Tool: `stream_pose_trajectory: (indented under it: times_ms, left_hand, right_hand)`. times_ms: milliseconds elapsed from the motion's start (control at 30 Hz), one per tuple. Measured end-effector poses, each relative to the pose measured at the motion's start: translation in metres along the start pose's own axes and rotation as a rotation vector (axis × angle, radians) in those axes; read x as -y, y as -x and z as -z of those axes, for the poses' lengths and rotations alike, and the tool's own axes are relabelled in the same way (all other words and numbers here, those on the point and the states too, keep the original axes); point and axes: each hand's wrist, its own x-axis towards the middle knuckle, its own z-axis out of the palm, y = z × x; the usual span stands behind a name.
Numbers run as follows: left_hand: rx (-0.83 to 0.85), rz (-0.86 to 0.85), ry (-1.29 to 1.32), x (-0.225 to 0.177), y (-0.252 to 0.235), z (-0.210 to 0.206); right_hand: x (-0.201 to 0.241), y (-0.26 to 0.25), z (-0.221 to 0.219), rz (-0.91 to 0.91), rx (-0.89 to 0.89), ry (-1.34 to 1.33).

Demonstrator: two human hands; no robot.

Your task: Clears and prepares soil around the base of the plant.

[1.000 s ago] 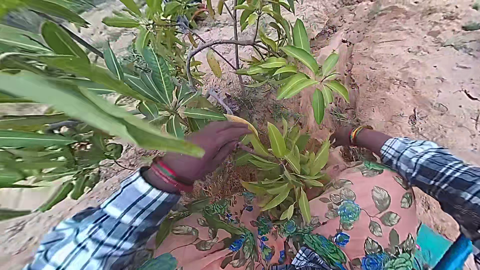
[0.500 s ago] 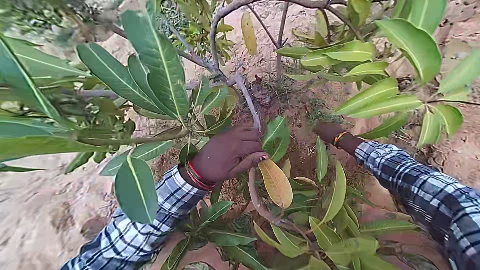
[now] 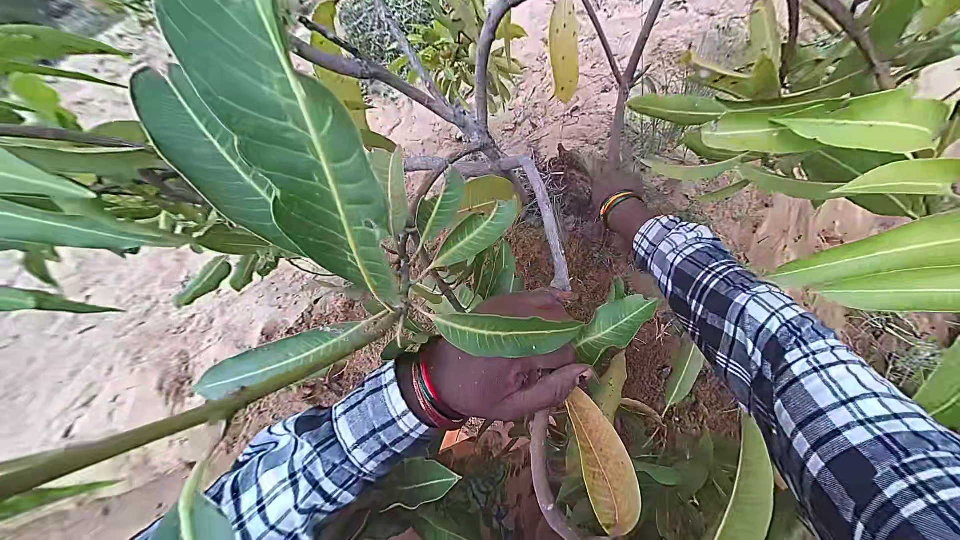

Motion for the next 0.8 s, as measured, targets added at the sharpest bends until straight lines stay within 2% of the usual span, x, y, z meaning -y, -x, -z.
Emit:
stream_pose_trajectory:
  times_ms: [100, 367, 667, 800]
  left_hand:
    - [-0.009, -0.024, -0.011, 0.001, -0.007, -0.001]
    - [-0.060, 0.001, 0.062, 0.006, -0.007, -0.007]
    - [-0.088, 0.022, 0.132, 0.007, -0.008, -0.010]
    - [-0.165, 0.022, 0.185, 0.014, 0.000, -0.016]
  right_hand:
    - [-0.010, 0.008, 0.000, -0.086, -0.050, -0.132]
    - [-0.025, 0.014, -0.003, -0.112, 0.088, 0.016]
    - [-0.058, 0.004, -0.023, -0.042, 0.140, -0.242]
    - [-0.060, 0.012, -0.031, -0.065, 0.125, -0.306]
